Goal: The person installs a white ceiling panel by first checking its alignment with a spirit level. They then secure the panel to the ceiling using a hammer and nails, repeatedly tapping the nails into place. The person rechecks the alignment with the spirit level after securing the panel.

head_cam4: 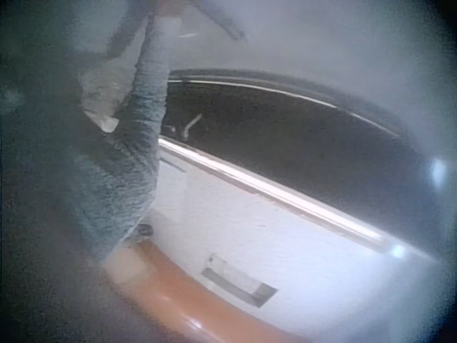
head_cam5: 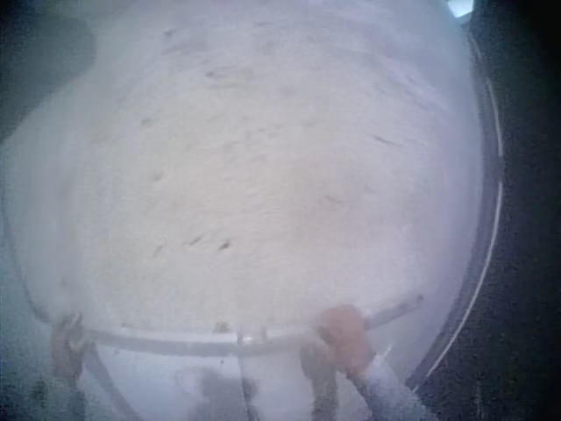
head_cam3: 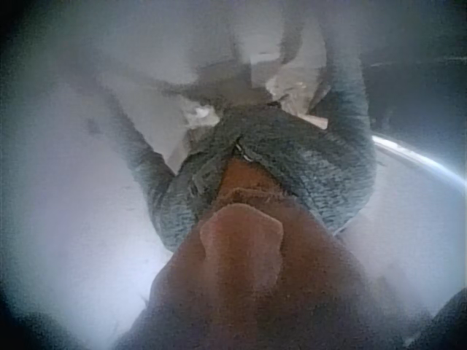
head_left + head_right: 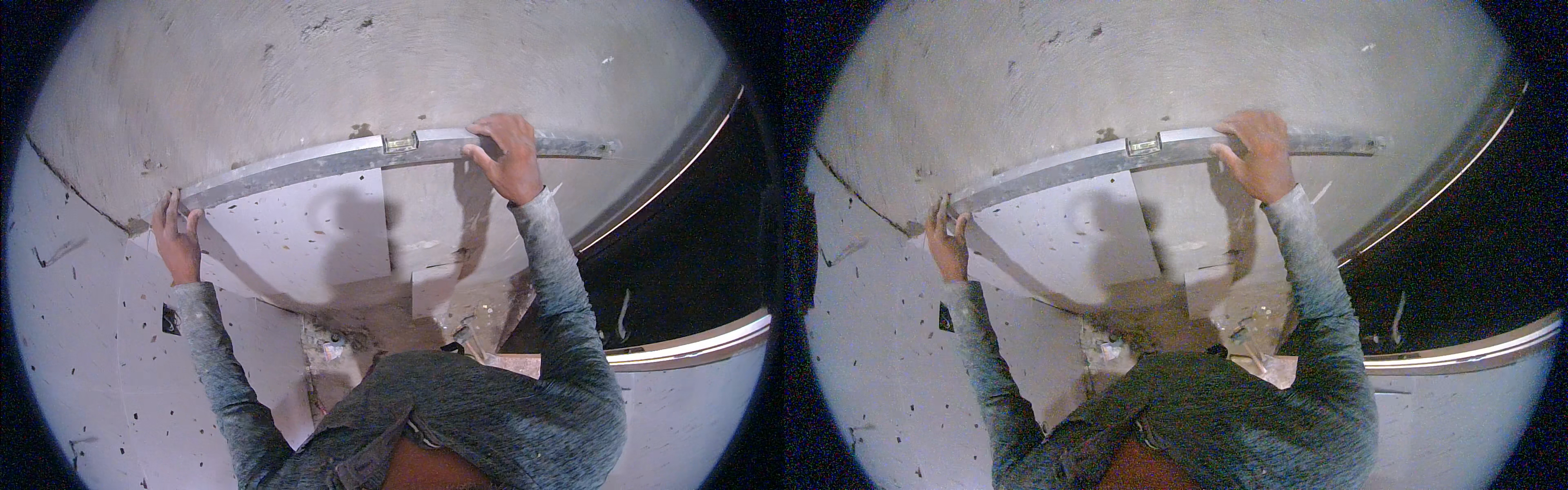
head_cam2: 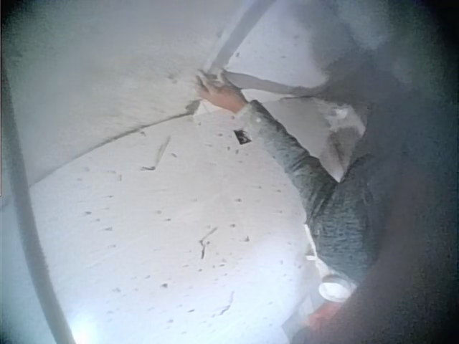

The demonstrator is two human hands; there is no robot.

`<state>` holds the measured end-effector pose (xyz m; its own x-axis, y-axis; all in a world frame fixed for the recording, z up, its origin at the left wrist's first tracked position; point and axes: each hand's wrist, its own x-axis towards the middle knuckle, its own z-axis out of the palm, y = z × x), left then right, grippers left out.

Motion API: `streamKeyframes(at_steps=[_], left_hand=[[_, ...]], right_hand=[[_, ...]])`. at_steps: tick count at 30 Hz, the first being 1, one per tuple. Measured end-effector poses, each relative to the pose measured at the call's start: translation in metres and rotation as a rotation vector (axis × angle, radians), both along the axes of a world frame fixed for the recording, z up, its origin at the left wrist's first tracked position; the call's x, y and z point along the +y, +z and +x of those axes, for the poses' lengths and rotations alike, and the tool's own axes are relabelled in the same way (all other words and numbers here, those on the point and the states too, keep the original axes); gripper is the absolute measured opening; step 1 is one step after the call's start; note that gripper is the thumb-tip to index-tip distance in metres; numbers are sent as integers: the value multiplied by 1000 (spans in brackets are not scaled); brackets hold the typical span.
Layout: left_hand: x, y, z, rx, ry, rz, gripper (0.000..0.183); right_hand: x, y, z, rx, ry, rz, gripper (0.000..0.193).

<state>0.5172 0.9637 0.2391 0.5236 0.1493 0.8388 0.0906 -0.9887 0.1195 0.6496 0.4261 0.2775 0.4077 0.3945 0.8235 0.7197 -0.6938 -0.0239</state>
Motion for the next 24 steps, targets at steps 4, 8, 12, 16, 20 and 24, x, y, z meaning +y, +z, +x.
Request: streamKeyframes(at_steps=[4, 8, 12, 16, 20, 24], left_hand=[[0, 1, 0, 10, 23, 1, 57], [1, 1, 0, 4, 16, 5, 56], [-2, 2, 0, 10, 30, -2, 56], [-2, 1, -1, 11, 42, 4, 55], [-5, 3, -2, 22, 37, -8, 55], [-2, 1, -2, 14, 31, -23, 55]], right_hand=[[-1, -6, 4, -16, -2, 13, 32], [2, -4, 2, -24, -13, 15, 32], [1, -6, 3, -28, -14, 8, 31], [2, -3, 0, -21, -8, 15, 32], [2, -2, 0, -24, 6, 22, 32], [3, -3, 0, -33, -6, 8, 30]])
